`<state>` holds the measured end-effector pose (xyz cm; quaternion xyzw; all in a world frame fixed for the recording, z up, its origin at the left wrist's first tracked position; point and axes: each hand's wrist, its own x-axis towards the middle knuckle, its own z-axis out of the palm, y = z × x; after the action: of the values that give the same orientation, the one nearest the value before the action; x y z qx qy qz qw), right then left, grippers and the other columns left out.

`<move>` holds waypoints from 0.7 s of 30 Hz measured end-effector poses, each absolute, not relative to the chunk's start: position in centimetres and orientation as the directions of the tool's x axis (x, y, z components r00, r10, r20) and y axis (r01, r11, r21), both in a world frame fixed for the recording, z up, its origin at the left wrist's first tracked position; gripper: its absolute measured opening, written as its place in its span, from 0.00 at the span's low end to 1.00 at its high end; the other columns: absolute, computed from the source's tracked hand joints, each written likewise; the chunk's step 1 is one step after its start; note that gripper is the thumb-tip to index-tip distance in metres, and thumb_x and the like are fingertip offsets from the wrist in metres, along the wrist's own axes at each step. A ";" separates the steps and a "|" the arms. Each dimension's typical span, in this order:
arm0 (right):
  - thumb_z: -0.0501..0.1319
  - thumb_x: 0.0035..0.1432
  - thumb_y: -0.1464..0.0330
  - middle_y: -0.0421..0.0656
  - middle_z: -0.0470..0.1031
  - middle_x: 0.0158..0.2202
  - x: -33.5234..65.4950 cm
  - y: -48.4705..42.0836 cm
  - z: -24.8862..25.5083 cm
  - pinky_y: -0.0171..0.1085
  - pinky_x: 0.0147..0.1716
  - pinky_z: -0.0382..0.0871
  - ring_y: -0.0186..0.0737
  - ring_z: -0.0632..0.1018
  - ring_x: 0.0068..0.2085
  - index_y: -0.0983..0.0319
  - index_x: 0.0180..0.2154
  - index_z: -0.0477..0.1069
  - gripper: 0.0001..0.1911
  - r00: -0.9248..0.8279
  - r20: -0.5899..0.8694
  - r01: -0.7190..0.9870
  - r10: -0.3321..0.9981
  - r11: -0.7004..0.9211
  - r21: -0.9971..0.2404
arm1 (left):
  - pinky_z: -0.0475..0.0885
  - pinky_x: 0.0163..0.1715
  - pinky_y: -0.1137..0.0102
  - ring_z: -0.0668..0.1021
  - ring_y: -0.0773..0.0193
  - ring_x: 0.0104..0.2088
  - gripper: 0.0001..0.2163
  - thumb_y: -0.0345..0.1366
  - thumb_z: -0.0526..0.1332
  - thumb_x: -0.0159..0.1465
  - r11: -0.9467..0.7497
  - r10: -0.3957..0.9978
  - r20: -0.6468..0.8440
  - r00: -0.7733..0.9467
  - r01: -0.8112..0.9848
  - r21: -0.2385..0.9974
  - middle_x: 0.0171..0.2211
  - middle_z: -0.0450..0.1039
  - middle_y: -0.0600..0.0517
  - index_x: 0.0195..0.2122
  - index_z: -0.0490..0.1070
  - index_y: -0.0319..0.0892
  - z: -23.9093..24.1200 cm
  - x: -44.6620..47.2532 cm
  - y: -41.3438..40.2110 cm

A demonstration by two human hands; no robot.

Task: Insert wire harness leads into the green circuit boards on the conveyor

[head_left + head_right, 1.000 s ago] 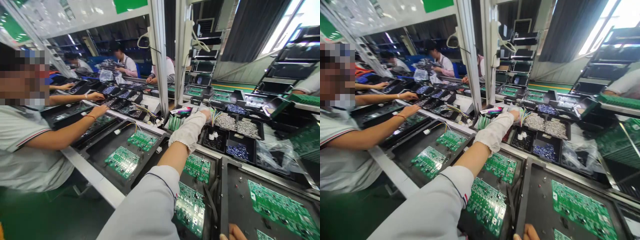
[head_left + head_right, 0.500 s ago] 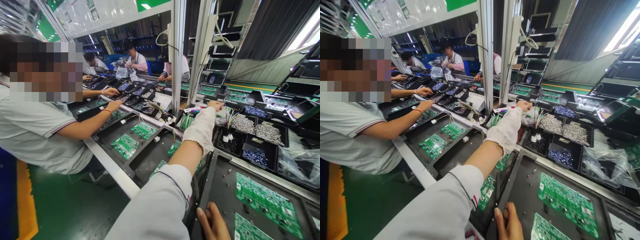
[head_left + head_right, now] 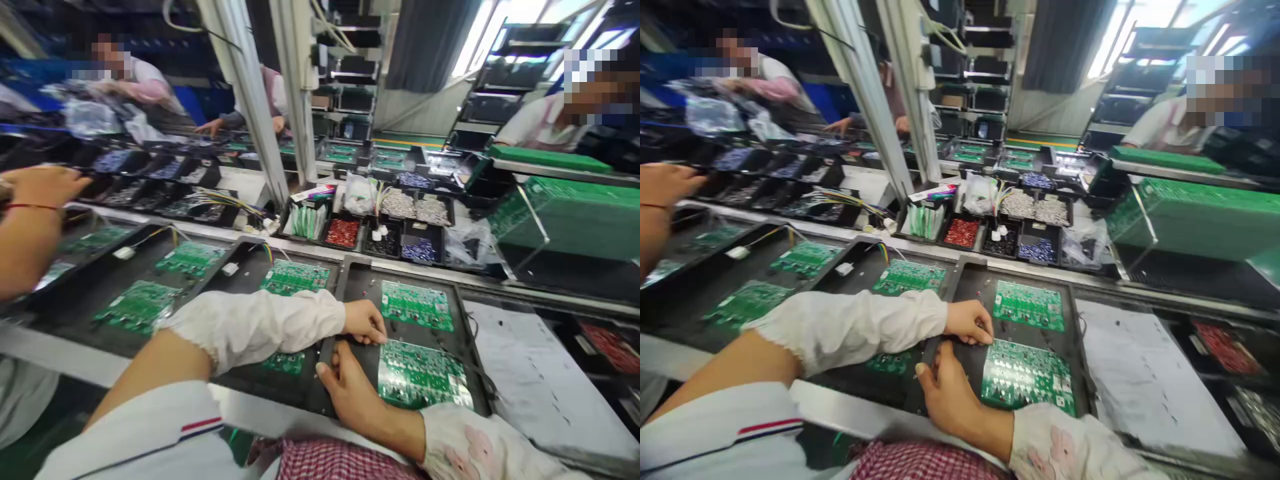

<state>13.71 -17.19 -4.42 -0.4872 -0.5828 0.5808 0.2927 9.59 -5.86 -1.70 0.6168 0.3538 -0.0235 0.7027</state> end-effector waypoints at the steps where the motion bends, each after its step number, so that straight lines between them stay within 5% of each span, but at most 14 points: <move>1: 0.52 0.56 0.63 0.39 0.67 0.30 14.3 -16.8 -3.9 0.34 0.27 0.62 0.33 0.69 0.29 0.61 0.41 0.58 0.11 -0.439 -0.235 0.207 0.867 -0.157 -0.966 | 0.57 0.14 0.79 0.64 0.77 0.14 0.10 0.37 0.66 0.47 0.227 0.414 -0.545 0.729 0.497 0.837 0.14 0.64 0.57 0.27 0.72 0.36 -2.0 9.1 -6.0; 4: 0.54 0.55 0.66 0.42 0.70 0.34 18.7 -15.7 -1.6 0.35 0.28 0.64 0.35 0.71 0.31 0.60 0.47 0.58 0.17 -0.694 -0.220 0.229 0.685 -0.079 -0.970 | 0.54 0.13 0.79 0.61 0.78 0.12 0.15 0.42 0.67 0.44 0.244 0.438 -0.555 0.708 0.500 0.831 0.13 0.64 0.57 0.28 0.73 0.34 -2.2 8.5 -5.2; 6: 0.55 0.55 0.67 0.43 0.70 0.39 23.6 -15.5 0.1 0.39 0.36 0.64 0.37 0.71 0.37 0.58 0.49 0.60 0.18 -0.613 -0.124 0.412 0.780 0.182 -0.893 | 0.54 0.14 0.78 0.61 0.79 0.12 0.16 0.40 0.67 0.43 0.295 0.448 -0.532 0.719 0.443 0.847 0.15 0.66 0.56 0.30 0.73 0.33 -2.0 8.8 -4.7; 10: 0.53 0.56 0.67 0.46 0.73 0.31 32.8 -16.1 1.4 0.44 0.37 0.60 0.45 0.69 0.39 0.60 0.34 0.71 0.09 -0.339 0.037 0.880 0.940 0.330 -0.342 | 0.54 0.15 0.78 0.70 0.73 0.19 0.14 0.31 0.69 0.41 0.496 0.462 -0.544 0.700 0.305 0.813 0.20 0.70 0.51 0.30 0.72 0.32 -1.9 10.3 -5.1; 12: 0.52 0.56 0.68 0.47 0.73 0.28 35.0 -16.3 1.1 0.46 0.37 0.59 0.47 0.69 0.39 0.61 0.29 0.72 0.10 -0.280 0.082 0.953 0.957 0.287 -0.094 | 0.54 0.14 0.78 0.73 0.69 0.22 0.15 0.30 0.69 0.40 0.583 0.448 -0.553 0.702 0.239 0.776 0.21 0.71 0.49 0.30 0.70 0.32 -1.8 11.4 -5.8; 14: 0.53 0.56 0.68 0.48 0.73 0.25 35.5 -16.2 0.8 0.46 0.38 0.58 0.48 0.69 0.39 0.62 0.27 0.72 0.11 -0.230 0.122 0.973 0.966 0.228 0.027 | 0.55 0.15 0.78 0.74 0.67 0.22 0.16 0.32 0.70 0.39 0.622 0.433 -0.537 0.724 0.191 0.759 0.21 0.71 0.48 0.28 0.69 0.33 -1.7 12.5 -6.6; 16: 0.53 0.56 0.68 0.47 0.73 0.26 34.8 -15.9 0.6 0.44 0.37 0.59 0.46 0.70 0.37 0.62 0.28 0.71 0.11 -0.215 0.140 0.973 0.967 0.224 -0.058 | 0.56 0.15 0.78 0.73 0.69 0.21 0.16 0.35 0.70 0.39 0.626 0.417 -0.520 0.746 0.179 0.759 0.21 0.71 0.48 0.25 0.69 0.33 -1.6 13.3 -7.2; 21: 0.52 0.57 0.63 0.43 0.73 0.34 31.4 -15.5 0.7 0.36 0.34 0.64 0.37 0.72 0.35 0.60 0.38 0.68 0.11 -0.262 0.077 0.739 0.962 0.251 -0.626 | 0.50 0.12 0.79 0.68 0.75 0.18 0.16 0.43 0.67 0.44 0.631 0.331 -0.500 0.800 0.206 0.748 0.19 0.68 0.51 0.25 0.71 0.32 -1.7 13.8 -8.0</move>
<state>31.38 -15.55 0.75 -0.5621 -0.7565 0.2421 0.2307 13.81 -7.98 -1.75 0.4278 0.3138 0.0370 0.8468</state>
